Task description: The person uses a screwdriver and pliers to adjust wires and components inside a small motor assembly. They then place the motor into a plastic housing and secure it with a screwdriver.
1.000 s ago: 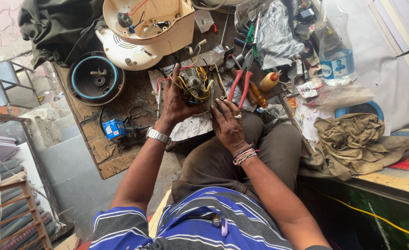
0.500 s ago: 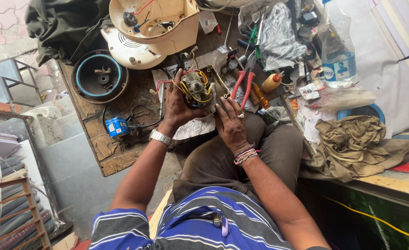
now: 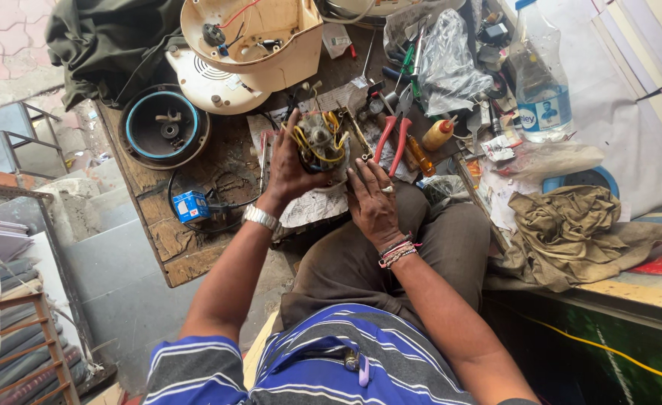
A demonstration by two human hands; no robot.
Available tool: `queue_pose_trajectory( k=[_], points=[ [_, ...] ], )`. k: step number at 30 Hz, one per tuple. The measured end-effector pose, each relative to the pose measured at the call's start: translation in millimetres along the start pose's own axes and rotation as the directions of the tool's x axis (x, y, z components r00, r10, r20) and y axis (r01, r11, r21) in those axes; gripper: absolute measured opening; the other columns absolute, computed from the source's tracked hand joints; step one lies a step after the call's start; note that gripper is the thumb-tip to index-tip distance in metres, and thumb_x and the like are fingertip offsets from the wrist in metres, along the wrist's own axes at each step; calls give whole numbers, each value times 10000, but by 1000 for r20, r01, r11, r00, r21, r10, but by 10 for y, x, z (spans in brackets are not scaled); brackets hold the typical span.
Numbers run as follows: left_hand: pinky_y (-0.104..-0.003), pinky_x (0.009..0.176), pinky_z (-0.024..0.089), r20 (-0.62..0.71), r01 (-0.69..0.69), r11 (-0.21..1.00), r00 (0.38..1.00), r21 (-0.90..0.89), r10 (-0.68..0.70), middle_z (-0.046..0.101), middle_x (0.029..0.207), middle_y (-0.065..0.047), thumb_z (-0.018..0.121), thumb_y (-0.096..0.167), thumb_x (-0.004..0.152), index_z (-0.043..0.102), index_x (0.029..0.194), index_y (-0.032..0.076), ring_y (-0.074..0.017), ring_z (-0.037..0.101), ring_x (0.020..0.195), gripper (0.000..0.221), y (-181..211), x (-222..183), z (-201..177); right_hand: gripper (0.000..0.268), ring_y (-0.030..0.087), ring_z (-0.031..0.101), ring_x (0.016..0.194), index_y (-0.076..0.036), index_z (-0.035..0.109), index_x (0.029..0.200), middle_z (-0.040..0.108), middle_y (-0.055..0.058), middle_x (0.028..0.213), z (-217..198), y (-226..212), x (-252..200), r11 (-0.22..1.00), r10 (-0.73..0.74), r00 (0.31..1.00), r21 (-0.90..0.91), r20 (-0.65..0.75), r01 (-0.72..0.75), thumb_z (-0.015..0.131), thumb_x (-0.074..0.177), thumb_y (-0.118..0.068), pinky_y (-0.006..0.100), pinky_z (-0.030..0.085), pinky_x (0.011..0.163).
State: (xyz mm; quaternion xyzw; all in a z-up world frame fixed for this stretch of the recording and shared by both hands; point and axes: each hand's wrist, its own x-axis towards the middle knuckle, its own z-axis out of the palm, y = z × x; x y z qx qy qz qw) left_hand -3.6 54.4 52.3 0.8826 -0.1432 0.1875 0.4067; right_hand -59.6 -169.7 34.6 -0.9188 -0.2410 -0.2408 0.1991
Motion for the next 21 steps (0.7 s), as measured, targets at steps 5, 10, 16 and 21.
queue_pose_trajectory(
  k=[5, 10, 16, 21],
  points=[
    [-498, 1184, 376, 27, 24, 999, 999, -21, -24, 596, 1406, -150, 965, 432, 621, 91, 1648, 80, -398, 524, 1337, 1394, -118, 119, 92, 562, 317, 411, 1481, -42, 561, 1466, 475, 139, 1577, 86, 44, 73, 999, 25, 998, -23, 57, -24, 670, 923, -138, 446, 340, 1185],
    [-497, 1176, 375, -9, 50, 999, 999, -12, -51, 554, 1473, -184, 950, 409, 635, 107, 1633, 84, -399, 489, 1339, 1346, -96, 118, 125, 550, 293, 378, 1523, -48, 550, 1499, 422, 120, 1627, 69, 131, 115, 997, -4, 997, -77, 77, 10, 649, 967, -142, 456, 315, 1229],
    [-497, 1276, 319, -208, -42, 999, 977, 30, 48, 421, 1599, -234, 836, 295, 817, 167, 1634, 77, -380, 417, 1501, 1078, -111, -361, 40, 519, 376, 387, 1499, -20, 575, 1442, 429, 190, 1597, 13, 117, 49, 999, 28, 999, 42, 25, -29, 682, 940, -102, 472, 334, 1235],
    [-473, 1278, 385, -275, 110, 989, 958, 96, -80, 438, 1620, -206, 763, 222, 948, 326, 1583, 69, -365, 438, 1523, 785, -122, -770, 2, 493, 367, 437, 1451, -35, 628, 1361, 485, 176, 1535, 10, 126, 44, 997, 32, 999, 72, -24, -30, 738, 881, -57, 468, 363, 1213]
  ],
)
